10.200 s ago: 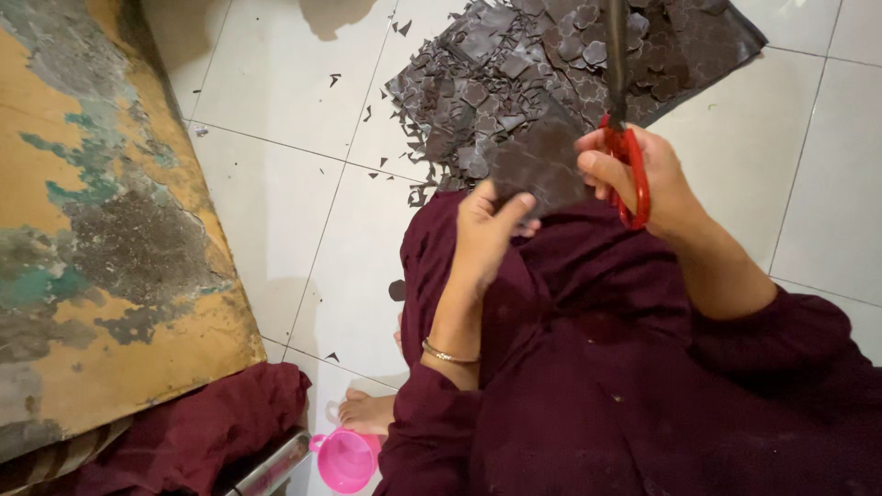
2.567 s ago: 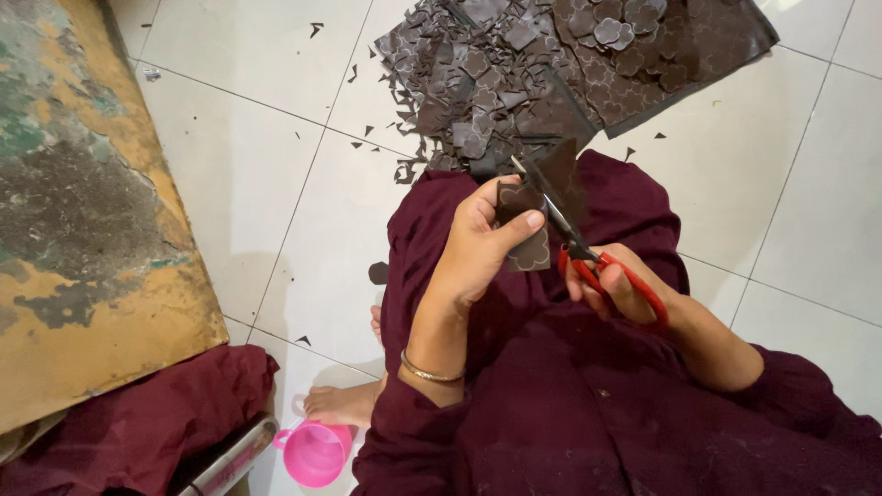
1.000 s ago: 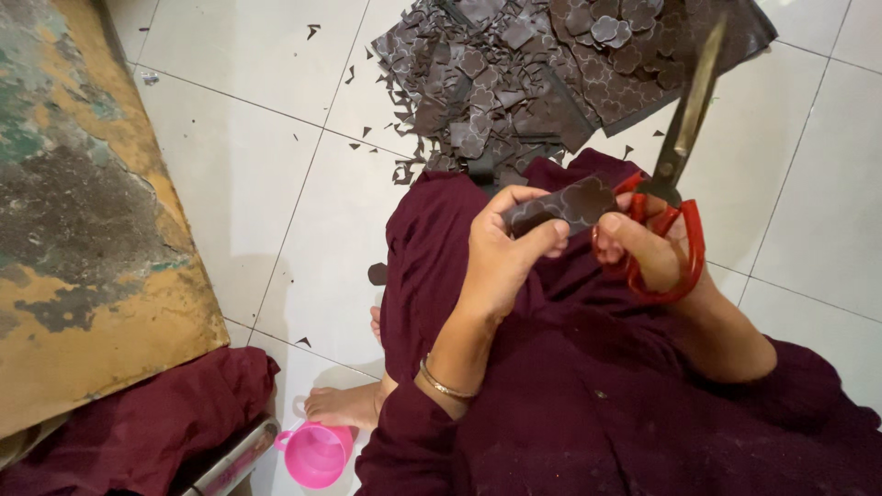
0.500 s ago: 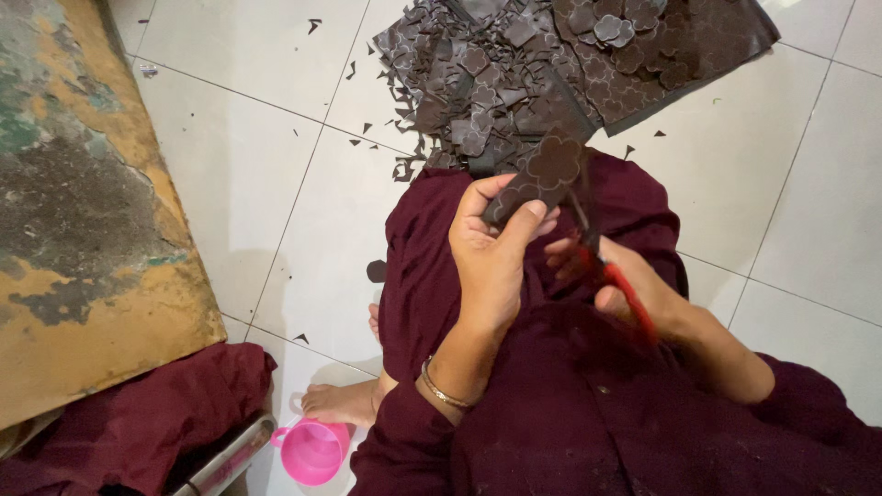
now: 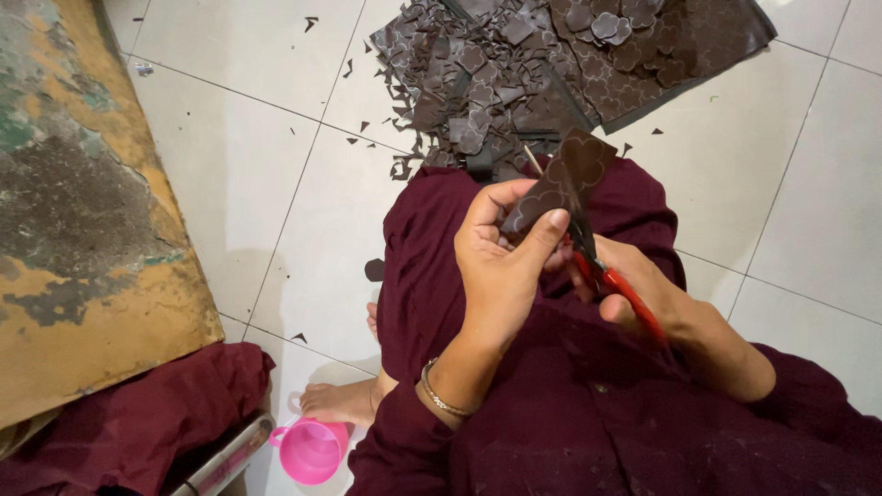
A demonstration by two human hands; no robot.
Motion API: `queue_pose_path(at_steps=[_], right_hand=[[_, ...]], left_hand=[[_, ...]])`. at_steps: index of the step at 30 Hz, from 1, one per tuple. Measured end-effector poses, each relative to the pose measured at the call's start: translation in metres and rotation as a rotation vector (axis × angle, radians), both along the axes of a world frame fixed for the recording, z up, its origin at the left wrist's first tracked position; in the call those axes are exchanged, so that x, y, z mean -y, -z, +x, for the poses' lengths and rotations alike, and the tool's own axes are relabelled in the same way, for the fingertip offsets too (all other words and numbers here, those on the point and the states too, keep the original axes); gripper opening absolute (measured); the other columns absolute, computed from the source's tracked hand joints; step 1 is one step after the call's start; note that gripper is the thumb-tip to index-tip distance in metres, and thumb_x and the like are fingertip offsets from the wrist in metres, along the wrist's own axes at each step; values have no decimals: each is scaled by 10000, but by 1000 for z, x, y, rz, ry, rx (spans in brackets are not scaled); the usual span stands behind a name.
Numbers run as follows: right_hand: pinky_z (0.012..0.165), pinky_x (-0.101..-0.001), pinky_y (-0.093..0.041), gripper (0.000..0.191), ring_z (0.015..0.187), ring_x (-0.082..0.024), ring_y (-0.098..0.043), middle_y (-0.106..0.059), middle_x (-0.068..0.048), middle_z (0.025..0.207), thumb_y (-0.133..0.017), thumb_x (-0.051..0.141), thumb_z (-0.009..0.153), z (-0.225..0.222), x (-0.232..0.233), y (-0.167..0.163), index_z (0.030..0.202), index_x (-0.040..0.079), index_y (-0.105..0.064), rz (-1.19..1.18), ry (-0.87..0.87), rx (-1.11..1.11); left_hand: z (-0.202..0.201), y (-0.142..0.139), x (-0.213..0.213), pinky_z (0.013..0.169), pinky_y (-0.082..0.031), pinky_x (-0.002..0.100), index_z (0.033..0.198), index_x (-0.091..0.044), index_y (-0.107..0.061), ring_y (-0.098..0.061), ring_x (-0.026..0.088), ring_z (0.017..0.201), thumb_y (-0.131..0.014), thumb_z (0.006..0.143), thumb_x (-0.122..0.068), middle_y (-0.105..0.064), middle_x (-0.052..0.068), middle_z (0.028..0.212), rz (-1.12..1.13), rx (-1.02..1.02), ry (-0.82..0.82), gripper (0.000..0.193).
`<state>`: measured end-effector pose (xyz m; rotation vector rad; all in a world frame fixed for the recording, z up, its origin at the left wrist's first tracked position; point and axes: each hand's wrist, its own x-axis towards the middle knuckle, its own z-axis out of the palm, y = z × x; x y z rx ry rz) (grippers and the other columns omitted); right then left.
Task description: The person sits on a tiled floor and uses red-handled scissors to cut a dark brown patterned fabric into small, repeating shapes. The person holds the fabric with the left hand and cuts with the right, placing finished pieces onto a growing pile.
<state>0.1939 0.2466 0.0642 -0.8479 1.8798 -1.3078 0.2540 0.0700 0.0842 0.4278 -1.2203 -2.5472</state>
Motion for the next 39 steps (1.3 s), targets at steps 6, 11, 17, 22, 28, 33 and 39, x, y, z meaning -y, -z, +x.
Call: queue_pose_path(at_steps=[6,11,17,22,28,33,39], right_hand=[[558,-270,-444,1119,639,-102,-542,-546,18,734,-336,1038,671,-1,-6,7,1044,30,-648,4,-4,-54],[543,-262,-458,1074,633,-98,-537,-533,0,746,-475,1003,640,0,-8,10,1007,10,-657,-48,46,54],[530,-243,-482,1043,611,-80,-569,-564,10,723,-499,996,605,-1,-12,10,937,19,-654,-25,66,73],[486,-243,-450,996,573,-74,-548,-555,5,699,-523,977,586,-2,-14,9,853,25,-648,-16,81,92],[485,-230,-429,962,574,-58,-533,-550,27,679,-485,977,609,0,-15,7,811,50,-642,-9,90,42],[498,-232,-439,940,583,-50,-545,-562,47,660,-454,978,624,-7,-15,7,784,74,-656,19,56,-54],[499,-250,-399,898,581,-69,-479,-520,34,641,-476,957,632,-10,-22,2,739,76,-611,32,60,-27]], left_hand=[[1,0,-2,788,-577,224,1209,13,-598,-671,79,877,-720,963,46,-701,65,1043,-20,-76,-42,277],[4,-3,-3,788,-571,226,1210,23,-597,-669,77,870,-710,953,60,-702,65,1032,-6,-64,-49,283],[5,-5,-2,790,-578,229,1225,26,-594,-673,84,862,-708,945,69,-702,77,1028,-27,-73,-42,306],[6,-7,1,773,-577,223,1226,29,-596,-674,85,859,-707,949,61,-704,78,1036,-26,-74,-28,301],[6,-8,1,792,-583,226,1237,31,-599,-680,86,879,-714,952,51,-707,78,1044,-40,-83,-27,307],[7,-9,3,808,-578,220,1237,30,-606,-675,77,897,-722,949,46,-708,70,1057,-43,-66,-18,310],[8,-10,4,821,-564,211,1228,35,-618,-659,66,910,-722,952,55,-700,56,1052,-27,-62,2,296]])
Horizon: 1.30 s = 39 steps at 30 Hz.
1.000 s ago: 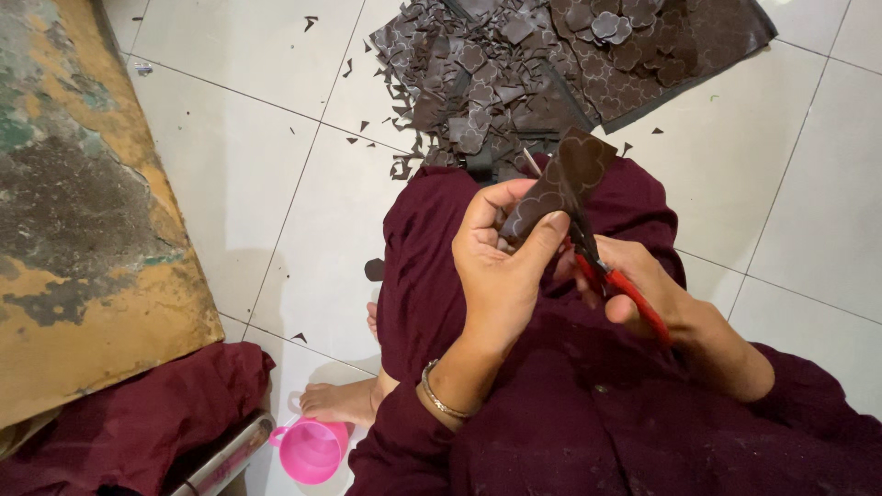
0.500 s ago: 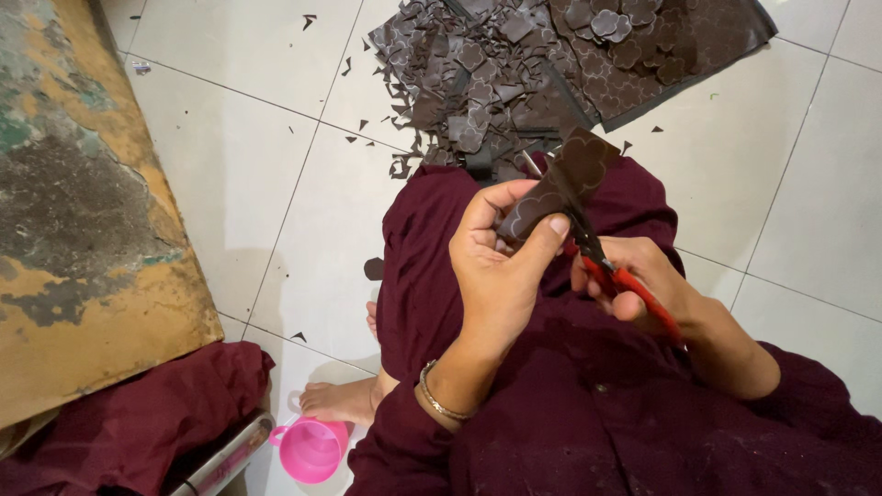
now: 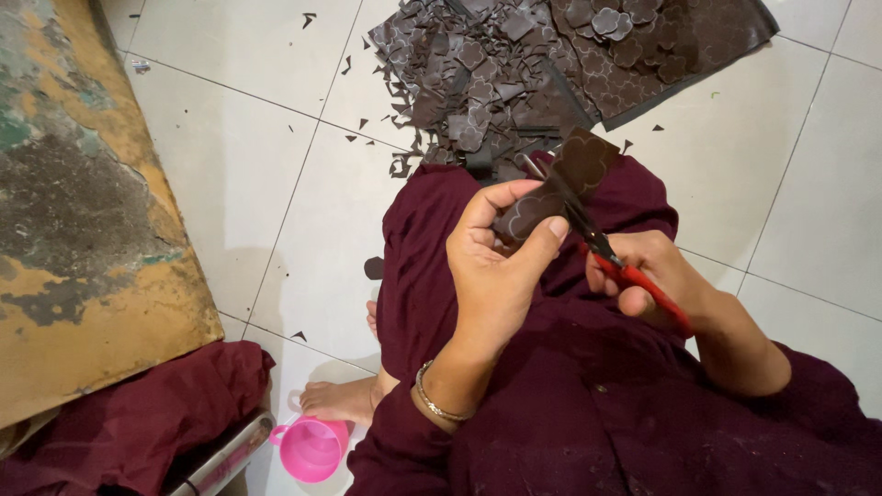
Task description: The person sits on a tiled floor and uses red-handled scissors to cut a dark brown patterned fabric into small, repeating shapes. The person holds the fabric with the left hand and cuts with the right, placing finished pieces onto a growing pile.
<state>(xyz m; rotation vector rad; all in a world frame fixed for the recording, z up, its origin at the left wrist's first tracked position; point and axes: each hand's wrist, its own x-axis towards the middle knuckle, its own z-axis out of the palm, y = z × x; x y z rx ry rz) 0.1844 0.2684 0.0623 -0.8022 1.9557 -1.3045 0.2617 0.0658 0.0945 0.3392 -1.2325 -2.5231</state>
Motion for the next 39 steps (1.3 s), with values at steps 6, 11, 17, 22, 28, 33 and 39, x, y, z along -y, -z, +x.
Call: queue_pose_path(at_steps=[6,11,17,22,28,33,39], right_hand=[[511,-242,-427,876,604,-71,-501,-546,36,660,-500,935,659,-6,0,0,743,71,-619,-24,-52,5],[543,-241,-434,888,634,-75,-504,-545,23,712,-505,930,688,-6,3,3,809,59,-626,-62,-109,28],[517,-238,-460,980,609,-74,-539,-562,17,730,-507,960,638,-7,4,-1,927,39,-677,-36,-121,85],[506,-245,-451,1009,596,-79,-532,-549,16,708,-503,978,620,-9,5,-6,933,35,-681,-18,-124,118],[503,-243,-393,967,584,-73,-477,-508,40,656,-462,995,627,-13,1,-5,808,62,-638,-9,-158,104],[502,-242,-395,925,581,-72,-470,-500,53,636,-453,989,616,-13,0,0,743,83,-591,-12,-146,124],[495,-247,-404,894,585,-72,-488,-521,41,634,-493,968,595,-14,-8,11,694,83,-576,-27,-112,187]], left_hand=[[1,2,2,828,-572,221,1223,22,-609,-660,71,914,-712,949,59,-695,57,1058,-4,-3,3,295],[-5,8,-2,928,-553,227,1235,11,-599,-648,78,1010,-684,1006,45,-682,58,1123,-13,-53,-41,247],[-4,9,1,814,-515,214,1271,-36,-524,-599,65,906,-673,960,86,-620,21,1017,-92,-73,-12,365],[-5,6,2,805,-521,217,1314,-49,-451,-601,72,891,-666,953,105,-606,33,994,-136,-85,-8,447],[-4,4,5,787,-536,217,1335,-52,-396,-616,82,871,-676,928,106,-606,44,974,-129,-67,7,518],[-5,3,7,784,-534,211,1322,-53,-397,-616,78,882,-681,922,102,-601,46,988,-141,-50,24,515],[-6,3,13,792,-529,207,1314,-50,-408,-602,69,900,-679,919,106,-588,41,1020,-136,-50,57,504]])
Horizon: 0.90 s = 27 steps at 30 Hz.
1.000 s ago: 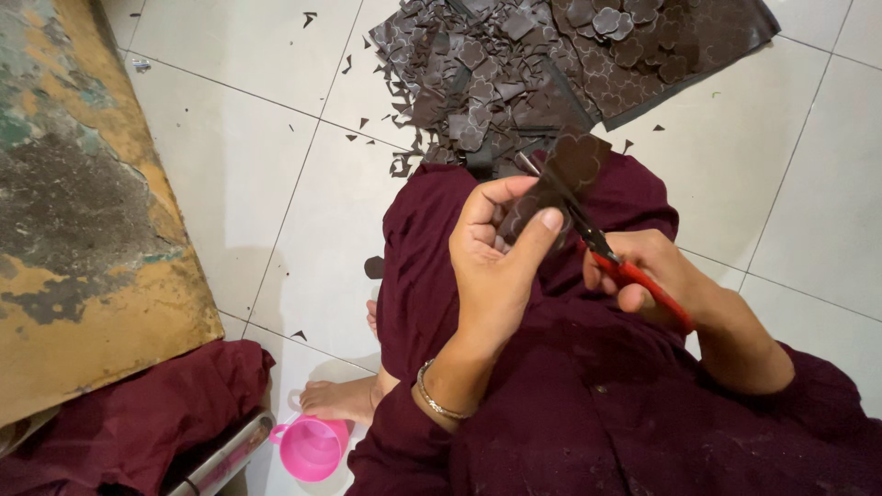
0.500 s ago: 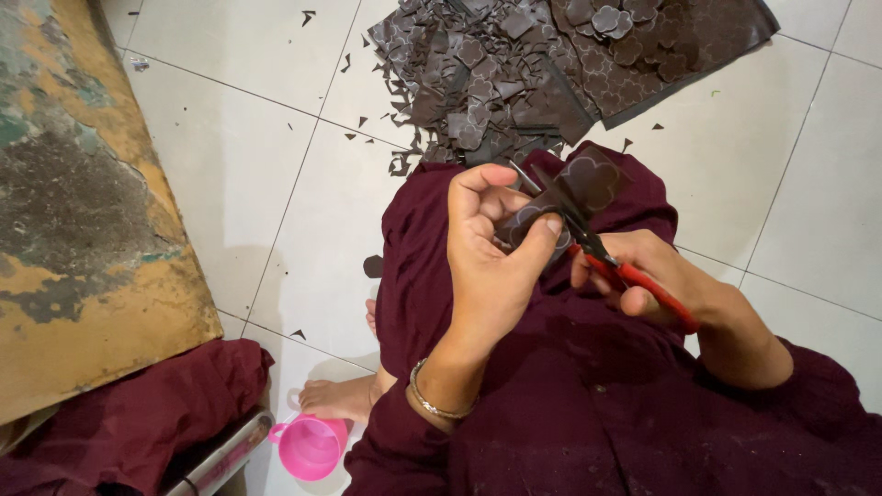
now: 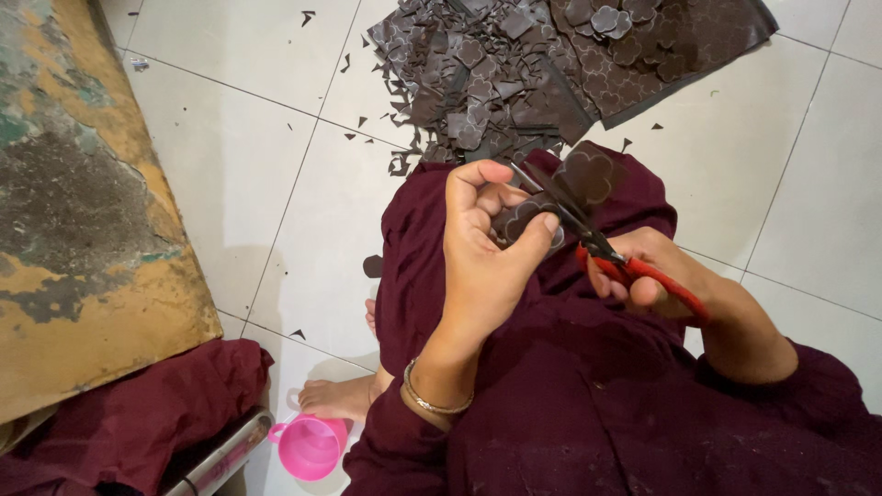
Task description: The person sits on a tiled floor and uses red-handled scissors to cut a dark brown patterned fabric into small, repeating shapes. The person holds the fabric with the left hand and cuts with the right, placing finished pieces onto a growing pile.
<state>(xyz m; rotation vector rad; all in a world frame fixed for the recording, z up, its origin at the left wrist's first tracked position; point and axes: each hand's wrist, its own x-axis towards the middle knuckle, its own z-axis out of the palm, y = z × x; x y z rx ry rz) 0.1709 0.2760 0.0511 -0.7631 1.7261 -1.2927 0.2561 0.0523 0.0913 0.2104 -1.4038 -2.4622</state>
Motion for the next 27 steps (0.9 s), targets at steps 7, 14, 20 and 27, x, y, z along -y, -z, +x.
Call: queue_pose_path(at_steps=[7,14,20,27], right_hand=[[480,-287,-415,910,566,-140,-506,-530,-19,665,-593,901,600,-3,-21,21,815,18,-638,35,112,142],[746,-316,-541,1029,850,-155,-629,-630,-48,946,-454,902,827,-4,-7,-3,1344,24,-600,-110,-21,-254],[728,-316,-561,1058,824,-166,-652,-654,-79,1091,-435,923,807,3,8,-23,1360,33,-586,-93,-68,-296],[637,-306,-556,1209,737,-163,-638,-627,-95,1108,-387,985,727,7,16,-29,1423,0,-482,-53,-72,-273]], left_hand=[[-4,6,3,764,-531,207,1258,-52,-424,-614,76,858,-699,909,97,-629,51,988,16,2,-24,469],[-2,4,-2,861,-531,213,1166,-11,-587,-618,64,947,-733,960,68,-663,37,1063,37,1,-24,264],[3,-5,-8,885,-555,226,1251,6,-587,-648,82,969,-704,984,57,-673,49,1067,85,-22,0,296],[7,-11,-11,858,-579,252,1396,-27,-426,-666,113,957,-711,952,95,-640,80,1059,61,-45,-49,541]])
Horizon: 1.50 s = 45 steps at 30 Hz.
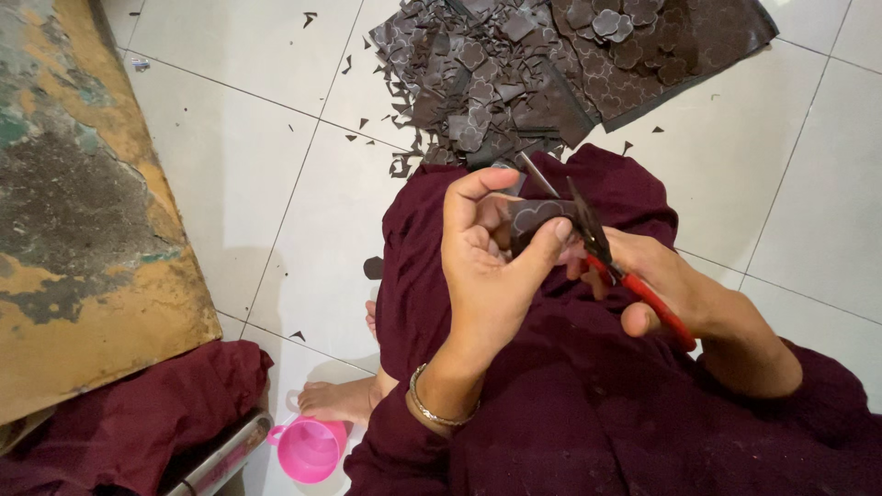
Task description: The person sits on a tiled floor and uses red-handled scissors to cut a dark brown patterned fabric into small, repeating shapes. The person holds the fabric with the left hand and cuts with the right, placing finished pieces onto a growing pile.
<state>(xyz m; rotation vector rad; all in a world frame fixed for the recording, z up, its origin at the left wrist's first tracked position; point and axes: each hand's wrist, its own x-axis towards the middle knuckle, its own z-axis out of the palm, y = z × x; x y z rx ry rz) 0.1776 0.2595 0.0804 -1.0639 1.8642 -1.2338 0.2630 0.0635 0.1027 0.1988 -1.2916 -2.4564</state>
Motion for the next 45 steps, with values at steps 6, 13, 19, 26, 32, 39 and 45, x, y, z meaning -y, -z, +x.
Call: queue_pose_path(at_steps=[6,13,19,26,32,39,45], right_hand=[[642,-290,-533,1050,716,-131,-625,-606,-45,973,-361,993,738,0,3,-4,1109,39,-600,4,-23,-9],[575,-258,-436,996,652,-105,-521,-537,6,756,-381,1015,678,6,3,-3,904,63,-568,27,35,88],[489,-262,-404,1052,552,-98,-510,-537,8,627,-496,1029,503,4,-1,-11,853,47,-639,137,110,296],[448,-249,-417,991,520,-78,-525,-543,29,610,-482,1025,539,1,-6,-8,786,74,-606,120,70,266],[479,-251,-393,975,567,-83,-492,-522,17,643,-499,1002,584,8,-8,5,774,52,-609,88,112,283],[507,-238,-474,1132,558,-88,-566,-579,8,660,-459,1050,482,17,5,19,913,27,-680,80,178,359],[507,-239,-465,1159,569,-89,-544,-571,1,665,-448,1063,426,26,6,26,856,8,-661,105,267,419]], left_hand=[[3,-5,1,841,-599,270,1404,-39,-407,-685,133,941,-711,958,102,-646,101,1064,-14,-8,-1,557],[4,-9,1,820,-611,275,1393,-50,-395,-693,134,922,-691,922,124,-650,102,1051,27,31,8,583],[4,-7,3,855,-573,259,1422,-44,-396,-681,134,936,-693,930,145,-663,100,1040,27,5,15,605],[4,-7,8,869,-584,252,1395,-35,-418,-685,123,948,-707,919,122,-665,91,1042,14,31,20,578],[2,-6,7,870,-574,237,1386,-40,-432,-671,109,975,-714,923,107,-659,77,1067,-3,42,-15,562],[-3,-1,-2,839,-553,220,1324,-35,-475,-642,84,944,-721,935,90,-649,57,1058,37,29,-71,477],[-4,4,-3,847,-557,223,1279,-33,-498,-637,83,945,-728,964,67,-648,54,1053,26,0,-77,402]])
